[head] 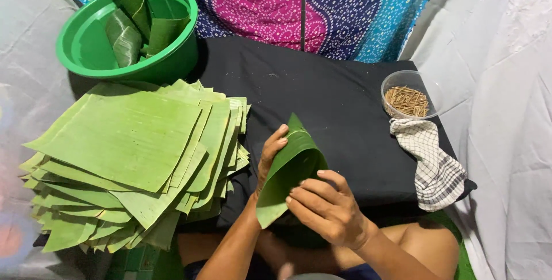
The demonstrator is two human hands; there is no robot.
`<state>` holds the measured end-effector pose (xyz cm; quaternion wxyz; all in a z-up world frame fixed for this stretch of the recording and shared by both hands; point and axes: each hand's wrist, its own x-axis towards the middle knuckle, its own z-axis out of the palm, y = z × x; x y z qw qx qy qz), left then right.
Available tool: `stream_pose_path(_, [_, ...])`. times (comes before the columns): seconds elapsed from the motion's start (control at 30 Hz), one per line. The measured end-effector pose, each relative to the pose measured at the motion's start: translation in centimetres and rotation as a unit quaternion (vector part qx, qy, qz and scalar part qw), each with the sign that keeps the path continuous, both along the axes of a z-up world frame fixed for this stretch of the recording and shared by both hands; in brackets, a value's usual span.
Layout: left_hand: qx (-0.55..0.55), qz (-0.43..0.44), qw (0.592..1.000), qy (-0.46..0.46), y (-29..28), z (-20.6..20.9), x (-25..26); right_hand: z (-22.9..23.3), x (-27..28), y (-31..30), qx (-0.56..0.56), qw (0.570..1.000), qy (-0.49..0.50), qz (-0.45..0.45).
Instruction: Clean and fold banana leaves into cone shapes and secure them with small sticks.
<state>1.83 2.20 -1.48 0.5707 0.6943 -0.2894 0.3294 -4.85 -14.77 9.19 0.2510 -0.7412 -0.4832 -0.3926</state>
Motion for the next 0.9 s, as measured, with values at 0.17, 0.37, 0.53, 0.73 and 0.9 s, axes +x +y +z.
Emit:
stream_pose_path(0.17, [0.017, -0.004, 1.000, -0.007, 0.4, -0.5, -0.2, -1.2, -0.3, 0.2, -0.010, 1.000, -0.002, 0.001])
stream_pose_path(0.37, [0.079, 0.036, 0.995, -0.056, 1.7, 1.7, -0.1, -1.4, -0.4, -0.5, -0.008, 0.999, 0.031, 0.025])
stream_pose_path(0.53, [0.091, 0.019, 0.994, -0.065, 1.6, 2.3, -0.9, -0.2, -0.1, -2.4, 0.103, 0.989, 0.103, 0.019])
stream_pose_path(0.73, [-0.238, -0.309, 0.912, 0.124, 1.0, -1.1, -0.9, 1.7, 2.3, -4.0, 0.179, 0.915, 0.361, 0.036])
stream_pose_path(0.9, [-0.305, -0.345, 0.823, 0.334, 0.3, 1.8, -1.6, 0.0, 1.5, -1.8, 0.152, 0.923, 0.351, -0.032])
